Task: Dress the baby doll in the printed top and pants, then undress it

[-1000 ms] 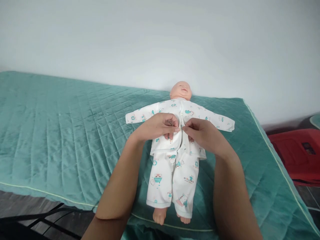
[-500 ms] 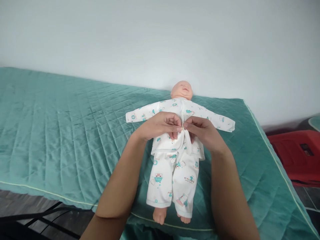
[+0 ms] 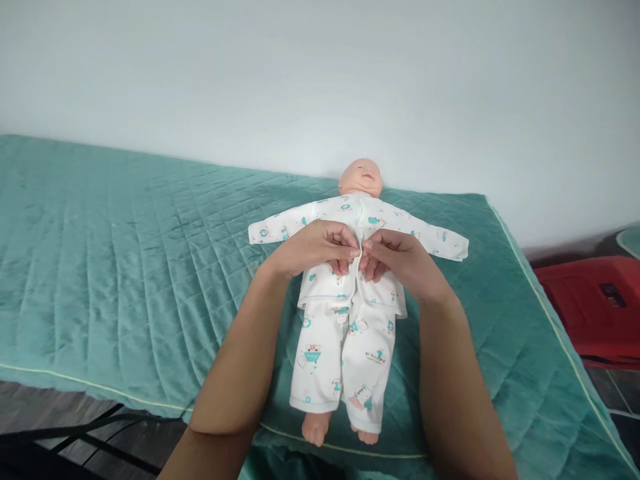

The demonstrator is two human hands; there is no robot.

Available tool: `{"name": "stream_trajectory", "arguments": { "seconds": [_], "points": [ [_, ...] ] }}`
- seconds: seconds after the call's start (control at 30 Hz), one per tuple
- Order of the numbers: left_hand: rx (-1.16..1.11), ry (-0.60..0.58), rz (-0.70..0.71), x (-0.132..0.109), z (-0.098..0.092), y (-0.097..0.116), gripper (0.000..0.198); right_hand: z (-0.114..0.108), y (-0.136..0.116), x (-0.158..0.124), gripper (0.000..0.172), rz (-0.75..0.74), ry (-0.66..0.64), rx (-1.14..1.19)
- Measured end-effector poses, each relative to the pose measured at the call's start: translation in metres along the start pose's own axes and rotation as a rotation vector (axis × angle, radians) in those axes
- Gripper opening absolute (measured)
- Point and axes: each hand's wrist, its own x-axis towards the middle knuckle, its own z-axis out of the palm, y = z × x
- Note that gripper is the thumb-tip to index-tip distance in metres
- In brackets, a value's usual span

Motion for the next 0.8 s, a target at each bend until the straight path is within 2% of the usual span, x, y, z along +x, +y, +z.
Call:
{"name": "stream_trajectory", "arguments": {
  "seconds": [0.43,0.63,0.8],
  "points": [
    [0.084,0.026,-0.070,-0.003,-0.002,0.003,0.024,0.000,0.001,0.000,0.030,0.022,0.035,0.073],
    [0.124,0.021,-0.072,-0.006,0.000,0.006,0.011,0.002,0.000,-0.001,0.033,0.032,0.040,0.034],
    [0.181,0.045,-0.075,-0.009,0.001,0.010,0.012,0.003,-0.001,-0.002,0.034,0.037,0.048,0.013]
  ]
}}
